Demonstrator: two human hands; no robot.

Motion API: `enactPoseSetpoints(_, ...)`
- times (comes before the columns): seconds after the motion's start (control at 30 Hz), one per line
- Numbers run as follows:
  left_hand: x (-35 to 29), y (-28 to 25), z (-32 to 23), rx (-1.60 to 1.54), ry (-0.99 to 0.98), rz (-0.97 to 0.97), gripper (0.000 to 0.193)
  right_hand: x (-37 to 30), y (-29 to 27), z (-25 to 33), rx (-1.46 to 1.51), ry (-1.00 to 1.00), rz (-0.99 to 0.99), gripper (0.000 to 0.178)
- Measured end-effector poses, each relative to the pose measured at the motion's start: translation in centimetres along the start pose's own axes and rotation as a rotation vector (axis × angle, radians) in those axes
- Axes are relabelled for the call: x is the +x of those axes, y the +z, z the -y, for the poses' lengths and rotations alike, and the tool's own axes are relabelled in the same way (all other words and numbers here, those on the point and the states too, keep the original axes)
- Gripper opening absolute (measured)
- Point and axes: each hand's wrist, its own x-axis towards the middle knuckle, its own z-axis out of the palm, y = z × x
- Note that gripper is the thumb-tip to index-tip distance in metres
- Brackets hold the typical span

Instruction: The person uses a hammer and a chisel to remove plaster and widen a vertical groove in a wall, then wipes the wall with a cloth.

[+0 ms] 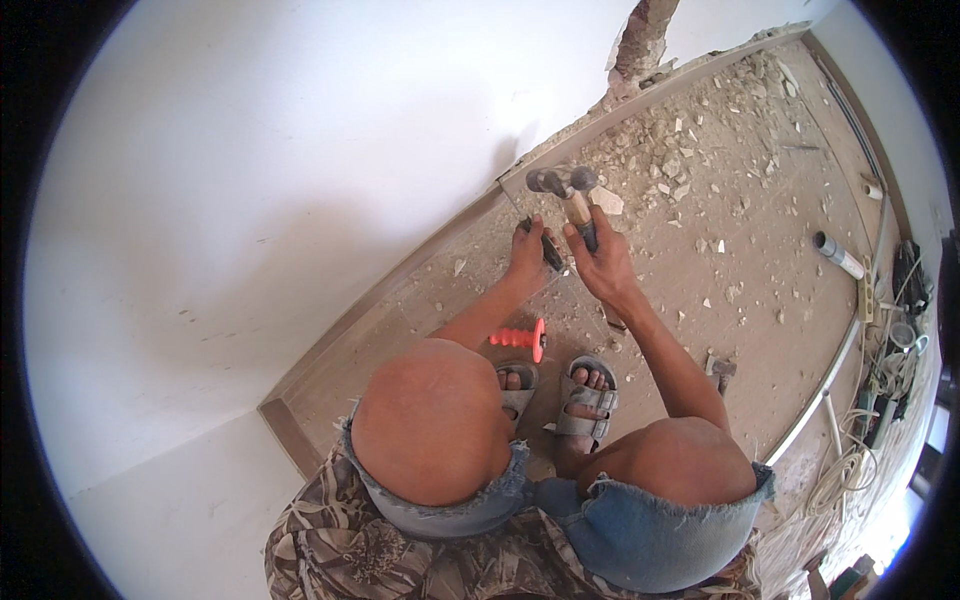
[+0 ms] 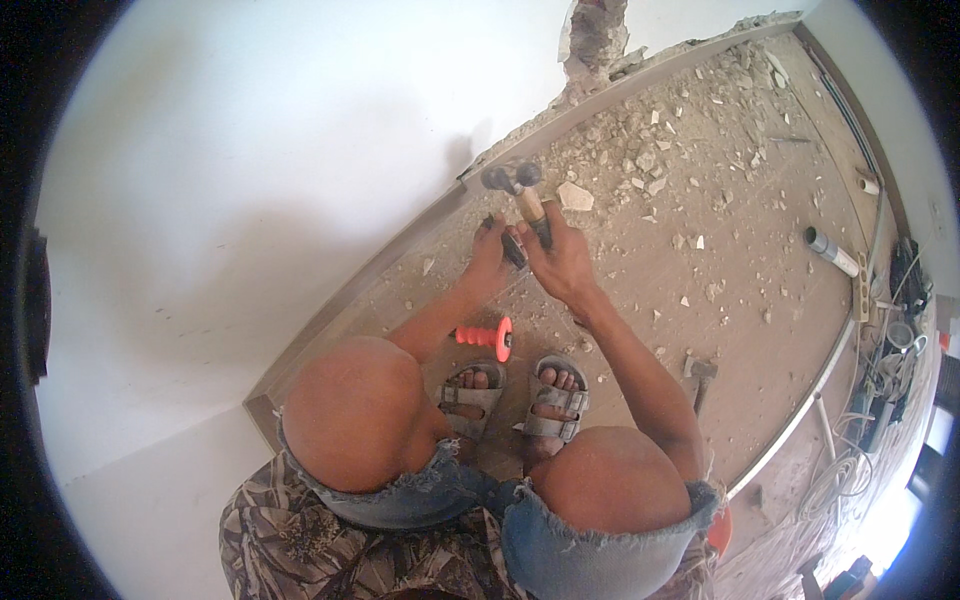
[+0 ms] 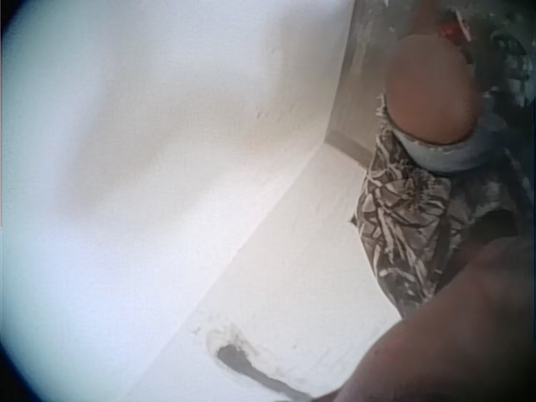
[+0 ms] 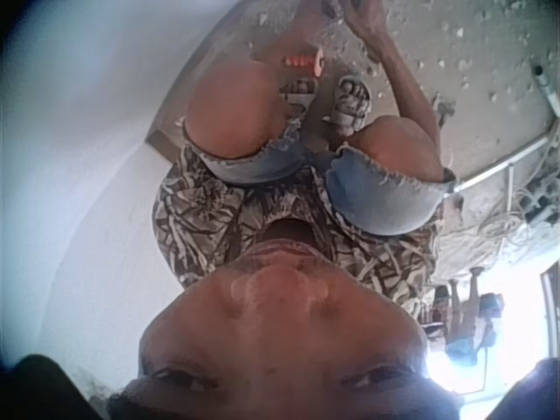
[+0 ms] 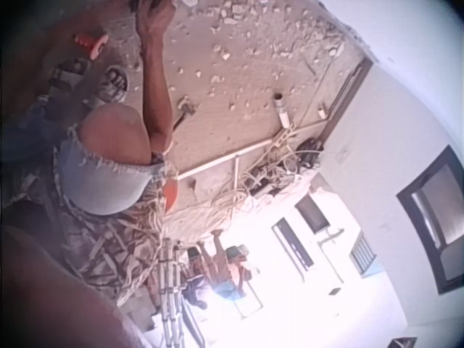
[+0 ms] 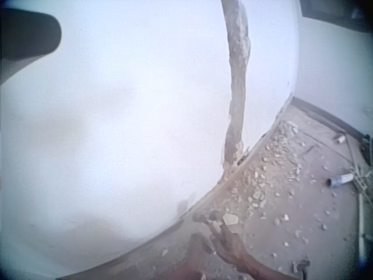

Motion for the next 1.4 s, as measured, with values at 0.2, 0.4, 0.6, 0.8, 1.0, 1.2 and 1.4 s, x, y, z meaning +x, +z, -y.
enactPoseSetpoints(0.2,1.6,-1.8,1.9,0.041,0.052,0.109,0.025,0.9,0.3,2.1,-0.088,-0.029,0.111,0.031)
enactPoseSetpoints(0.4,1.7,-2.3,3.3,0.021,0.09,0.203,0.025,2.5,1.8,0.8,-0.331,-0.058,0.254,0.033)
enactPoseSetpoints(0.6,0.6,-1.3,2.3,0.075,0.061,0.084,0.024,2.2,1.8,1.0,-0.301,-0.088,0.205,0.034)
enactPoseSetpoints(0.8,1.2,-1.2,2.5,0.038,0.089,0.094,0.026,3.3,2.2,-0.4,-0.38,-0.126,0.265,0.034)
enactPoseSetpoints(1.0,1.0,-1.2,1.9,0.061,0.091,0.15,0.027,2.1,1.6,1.9,-0.188,-0.121,0.129,0.032)
enactPoseSetpoints(1.2,1.2,-1.1,3.0,0.03,0.07,0.066,0.028,3.0,1.5,-1.1,-0.365,-0.132,0.252,0.03)
enactPoseSetpoints(1.4,0.3,-1.6,5.0,0.029,-0.014,-0.06,0.027,2.0,0.6,1.2,-0.133,-0.023,0.109,0.03)
